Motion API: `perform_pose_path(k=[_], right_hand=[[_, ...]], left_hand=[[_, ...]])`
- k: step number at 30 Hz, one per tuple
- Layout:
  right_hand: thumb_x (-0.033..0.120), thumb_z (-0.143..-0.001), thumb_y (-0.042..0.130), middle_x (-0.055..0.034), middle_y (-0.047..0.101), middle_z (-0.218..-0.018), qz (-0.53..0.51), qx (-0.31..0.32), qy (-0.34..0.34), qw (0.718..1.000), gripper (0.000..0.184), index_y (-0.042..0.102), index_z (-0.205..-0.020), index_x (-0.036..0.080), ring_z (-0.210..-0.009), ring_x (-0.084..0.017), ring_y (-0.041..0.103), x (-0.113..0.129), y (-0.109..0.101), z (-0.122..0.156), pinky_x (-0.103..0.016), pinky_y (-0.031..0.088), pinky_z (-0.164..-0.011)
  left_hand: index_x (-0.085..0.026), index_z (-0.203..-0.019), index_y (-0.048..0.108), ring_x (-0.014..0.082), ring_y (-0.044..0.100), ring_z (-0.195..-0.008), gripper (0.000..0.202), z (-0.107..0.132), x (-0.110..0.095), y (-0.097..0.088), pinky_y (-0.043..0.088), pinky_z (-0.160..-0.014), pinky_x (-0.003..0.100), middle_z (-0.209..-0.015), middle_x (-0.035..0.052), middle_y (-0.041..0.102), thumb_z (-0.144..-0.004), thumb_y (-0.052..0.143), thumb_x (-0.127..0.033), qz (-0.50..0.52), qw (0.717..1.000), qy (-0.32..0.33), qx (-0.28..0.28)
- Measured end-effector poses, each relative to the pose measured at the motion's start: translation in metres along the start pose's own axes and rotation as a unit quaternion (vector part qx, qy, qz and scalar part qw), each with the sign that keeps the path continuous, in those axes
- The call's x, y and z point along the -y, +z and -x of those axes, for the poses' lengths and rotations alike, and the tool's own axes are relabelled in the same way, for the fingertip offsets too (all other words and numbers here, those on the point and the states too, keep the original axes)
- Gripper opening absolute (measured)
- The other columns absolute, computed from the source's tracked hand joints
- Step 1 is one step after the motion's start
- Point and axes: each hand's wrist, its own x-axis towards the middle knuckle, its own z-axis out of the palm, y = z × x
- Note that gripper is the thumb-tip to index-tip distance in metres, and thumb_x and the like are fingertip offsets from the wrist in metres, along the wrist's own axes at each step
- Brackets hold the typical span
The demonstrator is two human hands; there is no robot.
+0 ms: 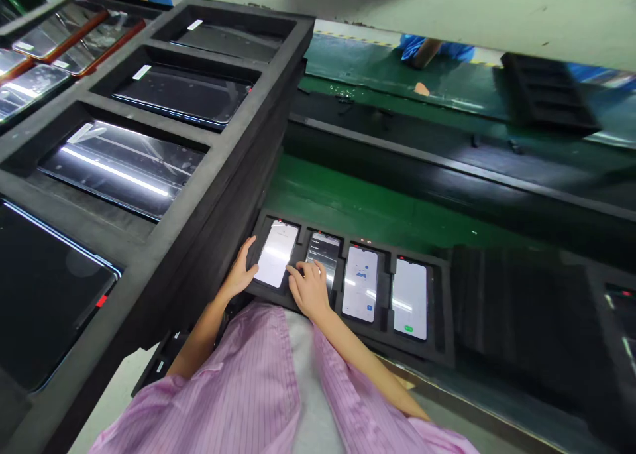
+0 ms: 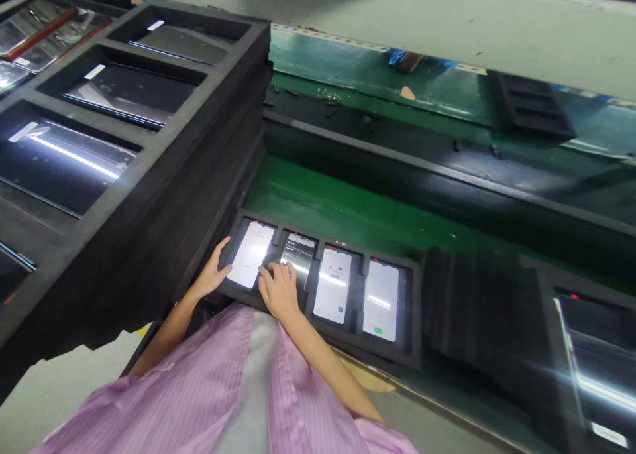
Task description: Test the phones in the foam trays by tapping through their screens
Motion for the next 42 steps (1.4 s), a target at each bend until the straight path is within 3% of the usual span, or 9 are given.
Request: perform_pose_path(k=[4, 7, 12, 16, 20, 26, 33, 37, 42], right_hand=[[0.018, -0.088, 0.035, -0.0053, 0.055, -0.085, 0.013, -0.031, 0.057, 0.998, 0.031, 0.064, -0.097, 0.019, -0.084, -0.017, 0.047, -0.016, -0.016, 0.019, -0.039, 0.029, -0.095], [0.017, -0.088, 0.034, -0.0052, 0.055, -0.084, 0.051, -0.066, 0.139, 0.987, 0.032, 0.065, -0.095, 0.019, -0.083, -0.017, 0.047, -0.035, -0.035, 0.050, -0.038, 0.030, -0.091], [0.020, -0.088, 0.032, -0.0059, 0.054, -0.082, 0.123, -0.122, 0.267, 0.948, 0.034, 0.065, -0.094, 0.020, -0.080, -0.019, 0.045, -0.065, -0.060, 0.106, -0.039, 0.031, -0.085], [0.021, -0.089, 0.032, -0.0056, 0.054, -0.081, 0.138, -0.132, 0.256, 0.948, 0.034, 0.066, -0.093, 0.019, -0.079, -0.018, 0.045, -0.086, -0.072, 0.126, -0.038, 0.031, -0.085], [0.020, -0.089, 0.032, -0.0047, 0.053, -0.079, 0.099, -0.101, 0.180, 0.974, 0.036, 0.067, -0.093, 0.020, -0.081, -0.017, 0.045, -0.100, -0.076, 0.127, -0.037, 0.030, -0.087], [0.022, -0.089, 0.036, -0.0044, 0.055, -0.085, 0.056, -0.030, 0.114, 0.992, 0.032, 0.067, -0.097, 0.024, -0.085, -0.016, 0.047, -0.095, -0.074, 0.119, -0.039, 0.026, -0.095], [0.019, -0.089, 0.033, -0.0052, 0.053, -0.082, 0.115, -0.142, 0.228, 0.956, 0.035, 0.068, -0.092, 0.020, -0.082, -0.017, 0.046, -0.113, -0.089, 0.151, -0.038, 0.031, -0.089], [0.020, -0.089, 0.033, -0.0064, 0.052, -0.084, 0.142, -0.127, 0.278, 0.941, 0.035, 0.067, -0.095, 0.019, -0.082, -0.018, 0.045, -0.127, -0.103, 0.175, -0.039, 0.032, -0.088], [0.021, -0.089, 0.033, -0.0061, 0.052, -0.088, 0.140, -0.109, 0.295, 0.939, 0.034, 0.066, -0.098, 0.021, -0.085, -0.018, 0.044, -0.128, -0.102, 0.173, -0.039, 0.030, -0.089]], left_hand=[[-0.019, -0.135, 0.033, 0.0244, 0.029, -0.133, 0.054, 0.005, -0.008, 0.007, 0.026, -0.110, 0.046, -0.143, 0.0124, 0.032, -0.082, 0.043, -0.018, -0.139, 0.986, 0.046, -0.074], [-0.021, -0.129, 0.043, 0.0266, 0.032, -0.131, 0.043, 0.009, -0.025, 0.023, 0.030, -0.107, 0.049, -0.138, 0.0117, 0.040, -0.086, 0.043, -0.022, -0.249, 0.952, 0.153, -0.087], [-0.021, -0.118, 0.054, 0.0250, 0.043, -0.122, 0.034, 0.018, -0.064, 0.078, 0.041, -0.098, 0.045, -0.125, 0.0098, 0.053, -0.088, 0.038, -0.022, -0.310, 0.887, 0.338, 0.060], [-0.017, -0.110, 0.059, 0.0257, 0.044, -0.120, 0.030, 0.025, -0.083, 0.123, 0.042, -0.095, 0.043, -0.121, 0.0117, 0.055, -0.088, 0.039, -0.024, -0.317, 0.847, 0.407, 0.129], [-0.016, -0.104, 0.062, 0.0265, 0.047, -0.115, 0.028, 0.028, -0.083, 0.143, 0.043, -0.090, 0.042, -0.115, 0.0119, 0.058, -0.088, 0.041, -0.026, -0.345, 0.838, 0.408, 0.109], [-0.018, -0.105, 0.062, 0.0259, 0.048, -0.113, 0.029, 0.031, -0.076, 0.146, 0.042, -0.090, 0.042, -0.114, 0.0117, 0.059, -0.088, 0.040, -0.026, -0.388, 0.841, 0.375, 0.039], [-0.019, -0.105, 0.062, 0.0258, 0.049, -0.111, 0.028, 0.031, -0.077, 0.149, 0.042, -0.090, 0.041, -0.113, 0.0107, 0.060, -0.088, 0.040, -0.025, -0.414, 0.837, 0.358, -0.009], [-0.020, -0.103, 0.063, 0.0254, 0.050, -0.111, 0.028, 0.030, -0.076, 0.150, 0.042, -0.090, 0.041, -0.111, 0.0101, 0.061, -0.088, 0.040, -0.025, -0.425, 0.832, 0.356, -0.025], [-0.019, -0.102, 0.064, 0.0256, 0.050, -0.111, 0.028, 0.030, -0.076, 0.150, 0.042, -0.089, 0.041, -0.111, 0.0104, 0.061, -0.087, 0.040, -0.025, -0.429, 0.830, 0.357, -0.017]])
